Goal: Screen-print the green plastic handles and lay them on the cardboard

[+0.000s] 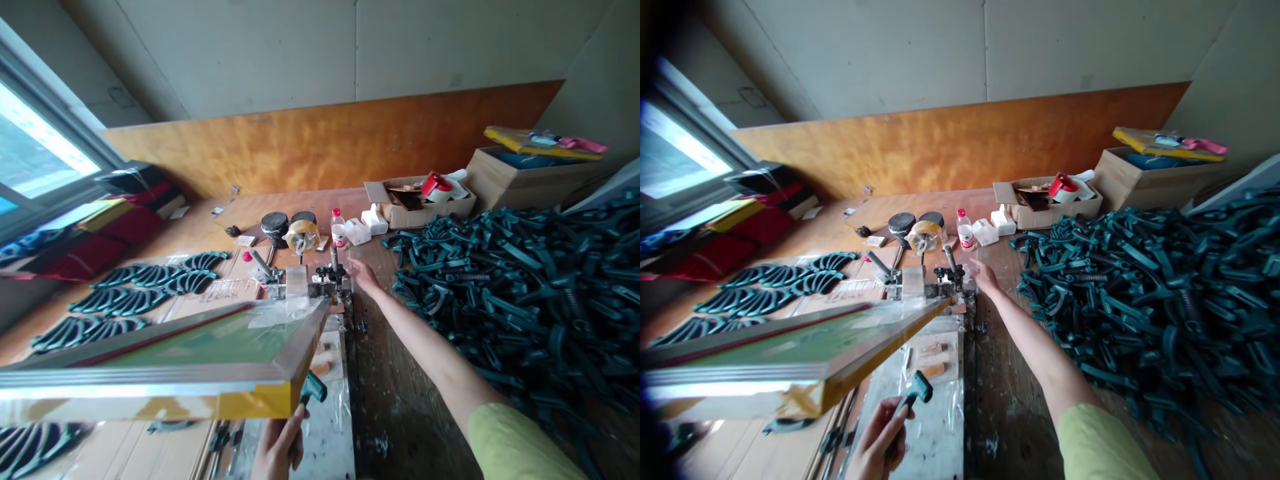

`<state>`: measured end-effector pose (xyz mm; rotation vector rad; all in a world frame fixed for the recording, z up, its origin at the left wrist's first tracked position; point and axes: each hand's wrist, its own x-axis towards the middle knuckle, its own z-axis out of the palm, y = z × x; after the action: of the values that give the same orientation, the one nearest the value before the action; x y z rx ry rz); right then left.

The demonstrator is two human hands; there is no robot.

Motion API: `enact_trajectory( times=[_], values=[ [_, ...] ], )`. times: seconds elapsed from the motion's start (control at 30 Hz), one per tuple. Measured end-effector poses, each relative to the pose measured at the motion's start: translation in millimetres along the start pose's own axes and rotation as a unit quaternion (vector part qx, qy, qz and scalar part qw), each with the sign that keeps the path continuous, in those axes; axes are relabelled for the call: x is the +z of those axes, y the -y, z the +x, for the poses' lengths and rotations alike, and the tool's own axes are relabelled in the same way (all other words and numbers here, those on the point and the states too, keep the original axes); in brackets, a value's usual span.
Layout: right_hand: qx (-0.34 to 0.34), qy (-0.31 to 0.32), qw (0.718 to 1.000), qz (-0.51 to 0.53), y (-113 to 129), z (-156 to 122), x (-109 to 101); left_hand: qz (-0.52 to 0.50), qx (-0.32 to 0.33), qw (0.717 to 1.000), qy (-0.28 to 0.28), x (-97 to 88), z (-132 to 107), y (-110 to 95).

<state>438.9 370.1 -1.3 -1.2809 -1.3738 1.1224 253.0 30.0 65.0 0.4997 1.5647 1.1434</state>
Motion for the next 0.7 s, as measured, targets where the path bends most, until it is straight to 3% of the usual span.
enact_trajectory(
  times=[0.1,0.23,0.33,0.4,0.47,0.57,0.7],
  values=[
    [-0.027,-0.009,0.998,-0.057,5.5,-31.3,-7.6,0.002,0.015,1.000,-0.023,16.4,2.9,-7.5],
    [-0.127,-0.076,0.982,-0.115,38.7,-122.9,-18.8,0.052,0.022,0.997,0.044,46.3,5.5,-21.7],
    [-0.223,-0.047,0.959,-0.169,76.3,-190.1,-9.8,0.101,0.050,0.987,0.111,68.8,5.0,-23.0],
    [-0.245,-0.013,0.945,-0.217,94.1,-217.4,3.0,0.115,0.074,0.982,0.132,79.5,0.7,-19.6],
    [-0.233,-0.003,0.939,-0.253,102.1,-227.9,14.2,0.120,0.076,0.979,0.145,84.3,-5.9,-15.7],
    [-0.227,-0.026,0.937,-0.263,100.0,-222.8,16.7,0.101,0.051,0.980,0.165,82.1,-15.6,-14.8],
    [-0.245,-0.095,0.919,-0.293,80.8,-204.2,-12.6,-0.031,0.030,0.983,0.178,75.4,-26.2,-26.8]
  ],
)
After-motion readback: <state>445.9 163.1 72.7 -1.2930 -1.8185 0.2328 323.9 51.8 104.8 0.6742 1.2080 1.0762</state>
